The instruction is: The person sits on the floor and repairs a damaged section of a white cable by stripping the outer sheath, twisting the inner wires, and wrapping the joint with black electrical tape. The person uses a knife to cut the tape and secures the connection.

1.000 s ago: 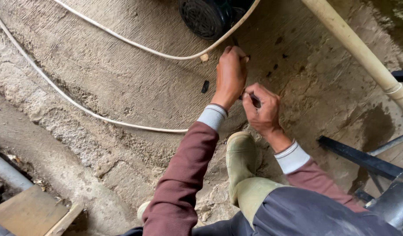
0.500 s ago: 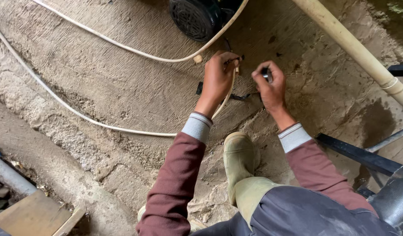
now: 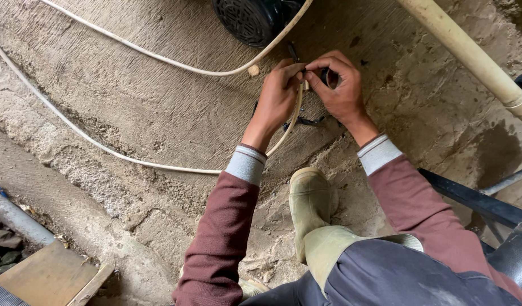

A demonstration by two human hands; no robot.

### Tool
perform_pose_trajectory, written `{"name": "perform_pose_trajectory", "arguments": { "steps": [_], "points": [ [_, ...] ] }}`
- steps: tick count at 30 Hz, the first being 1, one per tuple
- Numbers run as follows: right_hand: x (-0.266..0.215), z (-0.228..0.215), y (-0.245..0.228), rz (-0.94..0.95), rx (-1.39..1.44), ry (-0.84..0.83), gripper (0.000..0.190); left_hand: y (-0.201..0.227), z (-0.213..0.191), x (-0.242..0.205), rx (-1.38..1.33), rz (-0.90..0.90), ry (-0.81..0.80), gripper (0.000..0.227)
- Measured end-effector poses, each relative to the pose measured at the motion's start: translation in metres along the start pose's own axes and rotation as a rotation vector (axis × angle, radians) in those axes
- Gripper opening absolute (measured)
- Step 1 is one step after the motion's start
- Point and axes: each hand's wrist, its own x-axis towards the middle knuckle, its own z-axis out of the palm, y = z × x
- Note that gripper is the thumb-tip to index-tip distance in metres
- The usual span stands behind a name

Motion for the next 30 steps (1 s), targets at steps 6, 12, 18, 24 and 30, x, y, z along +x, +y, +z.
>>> {"name": "perform_pose_trajectory", "arguments": {
  "steps": [6,12,18,24,30],
  "points": [
    [0.004,-0.002,-0.006,-0.113,0.041,-0.041,0.015,-0.003,-0.001,0.001,-0.016,-0.073,-0.048,0.027],
    [0.013,-0.005,-0.001,-0.144,0.020,-0.132,0.011,-0.024,0.001,0.004,-0.194,-0.131,-0.094,0.039],
    [0.018,-0.004,0.007,-0.212,-0.118,-0.144,0.010,-0.035,0.005,0.004,-0.640,-0.321,-0.042,0.047],
    [0.017,-0.004,0.011,-0.078,-0.176,-0.062,0.009,-0.020,0.009,-0.001,-0.303,-0.140,-0.053,0.049],
    [0.025,-0.007,0.017,0.073,0.079,-0.157,0.017,-0.013,0.018,-0.003,-0.500,-0.231,0.093,0.032]
  ]
}}
